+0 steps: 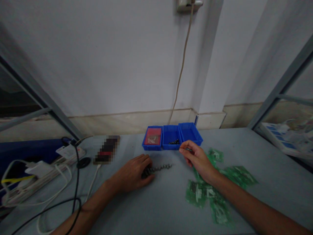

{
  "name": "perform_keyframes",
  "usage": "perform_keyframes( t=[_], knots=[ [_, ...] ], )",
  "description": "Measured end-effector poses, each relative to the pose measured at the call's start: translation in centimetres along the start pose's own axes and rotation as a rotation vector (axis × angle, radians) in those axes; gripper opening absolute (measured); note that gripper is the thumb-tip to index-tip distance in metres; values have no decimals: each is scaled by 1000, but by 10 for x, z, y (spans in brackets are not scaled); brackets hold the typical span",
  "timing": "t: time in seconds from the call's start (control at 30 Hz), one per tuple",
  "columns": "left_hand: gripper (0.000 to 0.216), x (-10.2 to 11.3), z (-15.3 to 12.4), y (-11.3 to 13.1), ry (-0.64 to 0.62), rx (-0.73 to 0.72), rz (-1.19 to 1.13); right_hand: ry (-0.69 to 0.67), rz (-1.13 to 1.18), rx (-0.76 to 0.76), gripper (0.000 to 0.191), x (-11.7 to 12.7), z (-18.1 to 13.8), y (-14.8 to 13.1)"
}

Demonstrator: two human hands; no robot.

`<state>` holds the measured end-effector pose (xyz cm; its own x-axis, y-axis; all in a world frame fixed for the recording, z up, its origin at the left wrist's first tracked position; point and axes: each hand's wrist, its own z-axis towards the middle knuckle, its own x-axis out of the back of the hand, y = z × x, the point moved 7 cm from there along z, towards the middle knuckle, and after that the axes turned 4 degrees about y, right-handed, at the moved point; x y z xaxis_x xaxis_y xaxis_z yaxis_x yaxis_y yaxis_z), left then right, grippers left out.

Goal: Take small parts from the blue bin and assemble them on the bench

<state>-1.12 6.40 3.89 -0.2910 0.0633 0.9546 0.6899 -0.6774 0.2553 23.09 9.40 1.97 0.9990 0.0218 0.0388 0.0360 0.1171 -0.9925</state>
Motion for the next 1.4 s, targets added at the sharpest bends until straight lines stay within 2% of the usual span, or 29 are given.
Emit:
perform_keyframes(
  t=[0.2,0.53,0.77,0.97,1.4],
  knots=[
    [6,-2,0,0,-20,-33,33,-9,5,-1,27,-1,1,1],
    [22,3,-1,-2,-36,17,70,-4,2,-1,25,1,1,2],
    [11,4,-2,-3,-29,8,59,-2,4,3,25,1,0,0],
    [21,1,-2,-9,-25,36,86,3,-13,5,26,1,0,-2],
    [30,-6,0,-11,-11,-55,211,-1,10,0,28,0,1,2]
  ],
)
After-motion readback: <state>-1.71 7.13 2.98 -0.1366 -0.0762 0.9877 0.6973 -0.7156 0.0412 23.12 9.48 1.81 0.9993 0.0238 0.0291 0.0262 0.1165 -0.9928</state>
